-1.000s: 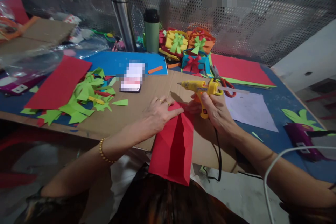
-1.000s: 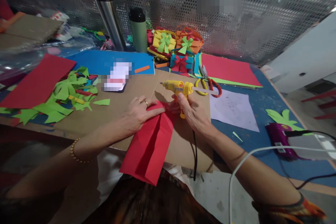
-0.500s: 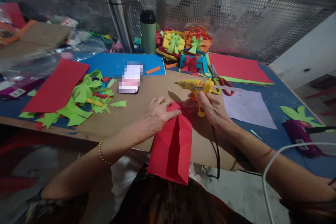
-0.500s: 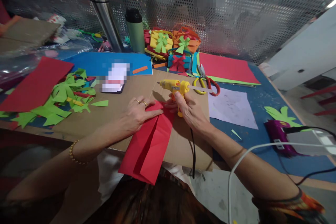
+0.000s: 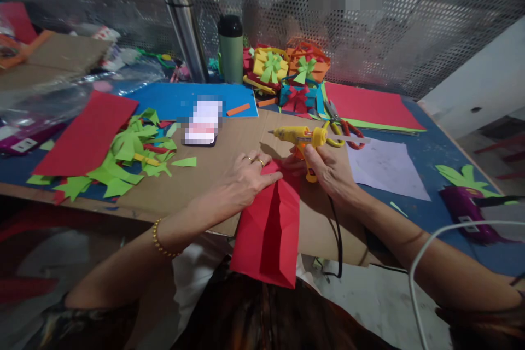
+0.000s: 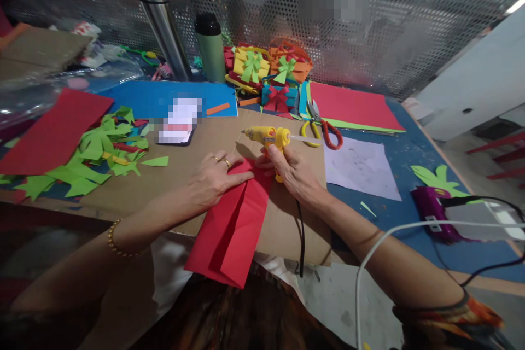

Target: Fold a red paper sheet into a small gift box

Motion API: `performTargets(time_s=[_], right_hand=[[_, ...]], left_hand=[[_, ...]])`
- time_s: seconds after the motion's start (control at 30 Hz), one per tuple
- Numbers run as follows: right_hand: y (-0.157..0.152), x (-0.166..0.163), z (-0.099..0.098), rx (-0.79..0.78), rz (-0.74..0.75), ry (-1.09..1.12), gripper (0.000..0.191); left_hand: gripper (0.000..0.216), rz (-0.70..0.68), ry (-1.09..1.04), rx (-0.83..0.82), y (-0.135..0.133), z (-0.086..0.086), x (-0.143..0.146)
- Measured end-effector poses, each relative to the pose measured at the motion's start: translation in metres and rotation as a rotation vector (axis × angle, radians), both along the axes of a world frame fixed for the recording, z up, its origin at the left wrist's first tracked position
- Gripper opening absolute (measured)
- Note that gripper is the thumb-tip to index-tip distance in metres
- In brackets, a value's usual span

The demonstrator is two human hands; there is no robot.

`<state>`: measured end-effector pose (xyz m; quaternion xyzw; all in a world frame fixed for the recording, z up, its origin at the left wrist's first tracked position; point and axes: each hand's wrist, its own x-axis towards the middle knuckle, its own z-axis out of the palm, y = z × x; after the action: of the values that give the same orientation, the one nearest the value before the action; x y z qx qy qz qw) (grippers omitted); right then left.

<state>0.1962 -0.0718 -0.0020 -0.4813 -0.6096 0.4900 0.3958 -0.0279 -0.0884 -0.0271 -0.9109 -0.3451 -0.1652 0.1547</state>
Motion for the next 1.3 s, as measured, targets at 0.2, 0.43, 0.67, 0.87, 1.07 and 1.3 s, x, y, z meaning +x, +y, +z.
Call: performTargets(time_s=[0.2,0.43,0.67,0.87,1.07,1.3], right_hand=[[0.001,0.0,-0.002,0.027,-0.027,0.03,0.067],[0.005,-0.001,-0.004,0.026,0.019,-0.001,0.071],[0.003,0.001,0.005,0.105,-0.04,-0.018,0.068],[0.005,0.001,0.001,0.04,0.049,-0.019,0.059],[0.006,0.007,0.017,0.045,-0.029,0.142,0.064],[-0.011,0.075,0.066,0.316,-0.323,-0.237,0.06]], left_hand=[[0.036,0.007,0.017,0.007,0.002,-0.004,-0.001],[0.04,-0.011,0.009,0.011,0.005,-0.01,-0.002],[0.041,-0.011,0.036,0.001,0.006,-0.005,-0.005],[0.041,-0.037,0.048,-0.029,0.009,-0.004,-0.009],[0.045,-0.04,0.01,-0.051,0.01,-0.008,-0.011],[0.048,-0.078,-0.094,-0.055,0.012,-0.009,-0.016]])
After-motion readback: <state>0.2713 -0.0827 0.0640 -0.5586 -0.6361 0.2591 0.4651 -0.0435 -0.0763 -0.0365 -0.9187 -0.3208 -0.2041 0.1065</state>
